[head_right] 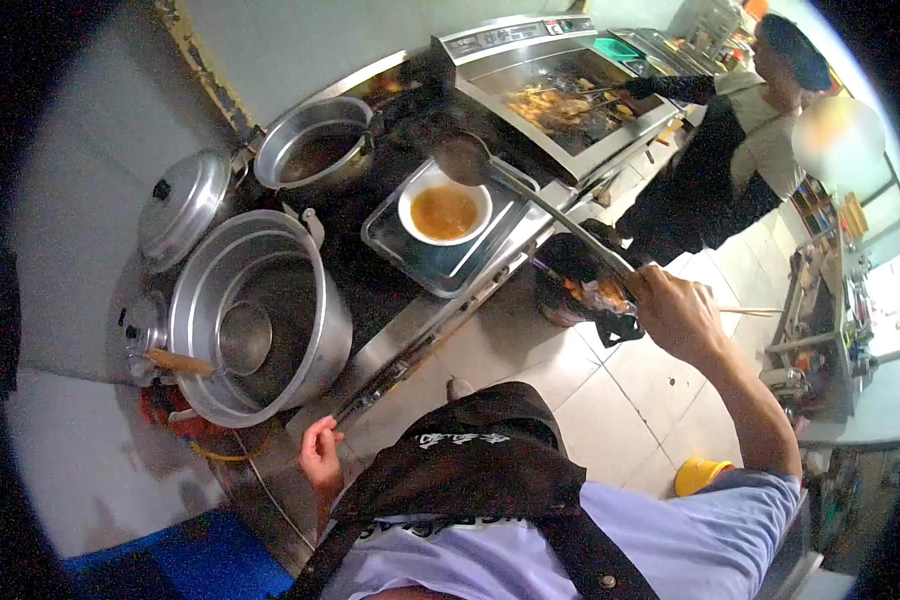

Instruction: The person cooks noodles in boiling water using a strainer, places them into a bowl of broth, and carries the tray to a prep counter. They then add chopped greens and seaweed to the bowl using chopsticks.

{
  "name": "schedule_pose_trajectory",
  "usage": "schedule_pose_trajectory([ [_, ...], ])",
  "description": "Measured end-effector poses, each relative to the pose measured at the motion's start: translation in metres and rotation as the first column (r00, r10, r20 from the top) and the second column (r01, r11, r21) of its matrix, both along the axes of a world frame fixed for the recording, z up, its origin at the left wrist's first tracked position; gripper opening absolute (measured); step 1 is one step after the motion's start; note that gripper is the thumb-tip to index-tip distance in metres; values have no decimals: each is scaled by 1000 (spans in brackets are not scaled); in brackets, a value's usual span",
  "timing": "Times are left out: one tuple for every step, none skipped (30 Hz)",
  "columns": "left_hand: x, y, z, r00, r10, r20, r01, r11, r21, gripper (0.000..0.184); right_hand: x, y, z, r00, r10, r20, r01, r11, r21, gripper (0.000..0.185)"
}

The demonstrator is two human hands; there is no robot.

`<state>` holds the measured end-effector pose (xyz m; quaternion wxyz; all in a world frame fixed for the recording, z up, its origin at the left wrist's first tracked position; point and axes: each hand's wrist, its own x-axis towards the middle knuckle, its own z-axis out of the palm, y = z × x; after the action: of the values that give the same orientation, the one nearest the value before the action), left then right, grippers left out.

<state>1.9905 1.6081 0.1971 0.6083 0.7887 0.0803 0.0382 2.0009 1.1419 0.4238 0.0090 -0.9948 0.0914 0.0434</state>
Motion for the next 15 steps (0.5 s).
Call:
schedule_pose_trajectory([
  [0,0,-1,1000,-16,4,16,1000,-15,18,0,2,3,998,51,33,-50,998,-26,12],
  [1,-1,0,1000,-22,10,22,999,-27,18,2,4,3,991,114,68,-110,993,-51,11],
  [1,0,1,1000,-23,18,24,999,-38,18,6,-4,-1,1000,15,4,-15,999,31,31],
  [-1,2,4,1000,-14,7,14,1000,1,18,13,-5,2,999,-49,-23,53,963,263,29],
  [-2,1,8,1000,-8,-4,8,999,37,18,19,-6,12,992,-106,-70,127,871,475,27],
  [-2,2,10,1000,-8,-16,9,997,71,19,26,-5,20,979,-154,-136,206,728,654,25],
  [-4,3,7,999,20,-33,-19,1000,24,19,35,1,25,985,-152,-85,164,640,751,24],
  [-6,4,4,999,33,-3,-33,999,27,19,47,1,31,984,-123,-130,179,651,737,30],
  [-8,6,1,999,43,24,-43,999,29,19,64,2,33,992,-79,-103,129,673,729,29],
  [-11,6,0,998,50,49,-52,998,33,19,83,5,34,996,-36,-78,81,690,719,28],
  [-16,7,4,997,74,23,-75,996,57,19,105,12,36,1000,-16,-23,28,709,705,23],
  [-20,7,13,996,92,-2,-92,992,83,20,129,23,38,1000,-1,31,-20,726,688,20],
  [-23,7,20,995,96,-28,-93,990,109,20,159,35,41,995,65,71,-95,764,638,19],
  [-26,8,22,994,112,-15,-110,988,111,20,196,34,34,988,157,6,-138,853,503,23],
  [-32,11,23,992,129,-6,-127,985,115,20,237,28,18,916,395,75,-394,846,359,26],
])
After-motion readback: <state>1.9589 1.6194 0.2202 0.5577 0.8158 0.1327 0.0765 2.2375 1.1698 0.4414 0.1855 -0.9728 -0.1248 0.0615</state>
